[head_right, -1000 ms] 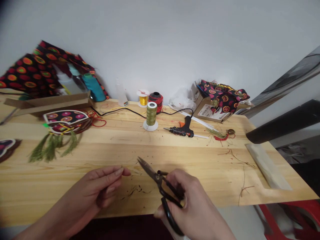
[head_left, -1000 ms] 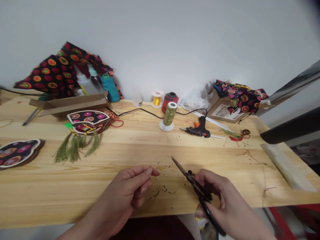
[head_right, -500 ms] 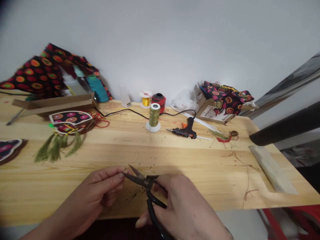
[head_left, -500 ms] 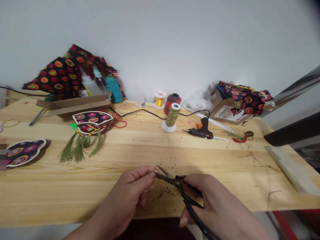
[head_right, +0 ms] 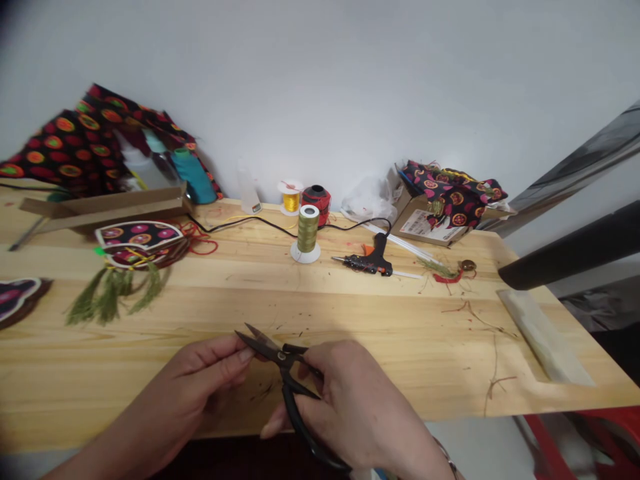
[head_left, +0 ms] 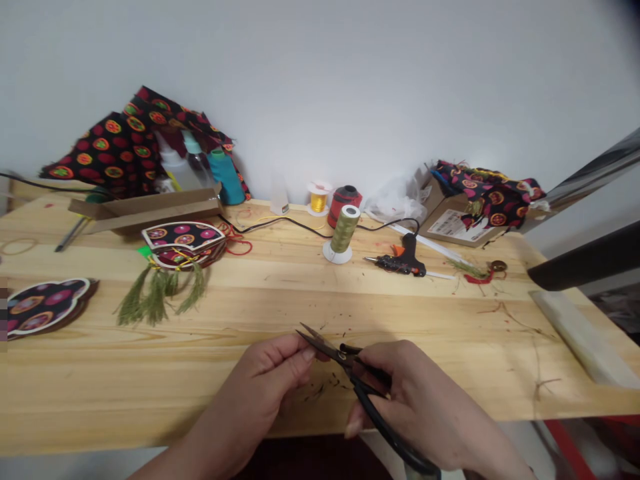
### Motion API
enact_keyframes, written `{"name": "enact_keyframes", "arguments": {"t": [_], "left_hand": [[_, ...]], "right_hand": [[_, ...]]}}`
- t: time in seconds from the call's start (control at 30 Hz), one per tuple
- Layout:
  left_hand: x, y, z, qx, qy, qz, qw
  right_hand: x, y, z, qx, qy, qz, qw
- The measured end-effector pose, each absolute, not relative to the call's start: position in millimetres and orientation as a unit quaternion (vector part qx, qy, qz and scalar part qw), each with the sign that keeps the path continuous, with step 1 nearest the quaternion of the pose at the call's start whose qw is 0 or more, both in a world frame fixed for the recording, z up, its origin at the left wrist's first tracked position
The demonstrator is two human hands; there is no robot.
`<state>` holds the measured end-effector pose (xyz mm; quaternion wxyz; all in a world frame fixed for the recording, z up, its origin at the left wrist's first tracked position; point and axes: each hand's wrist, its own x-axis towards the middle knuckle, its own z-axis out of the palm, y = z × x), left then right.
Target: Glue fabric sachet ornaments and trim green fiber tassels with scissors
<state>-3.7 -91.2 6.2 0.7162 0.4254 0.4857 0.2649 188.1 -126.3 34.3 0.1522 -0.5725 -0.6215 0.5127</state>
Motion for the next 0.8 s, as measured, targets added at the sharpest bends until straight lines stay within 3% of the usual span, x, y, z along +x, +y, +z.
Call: {"name": "enact_keyframes", "arguments": {"t": [0.7,0.8], "left_hand": [[-6.2,-91.1,-4.5,0.418,0.508,0.276,0.701],[-9.9,-88.6,-5.2,0.384,0.519,0.307,0.699]], "right_hand": [[193.7,-134.2,36.2,-0.581,-0.646,0.476,0.139],[207.2,-138.9,38.3,-0.635,-0.673,0.366,0.093]]}}
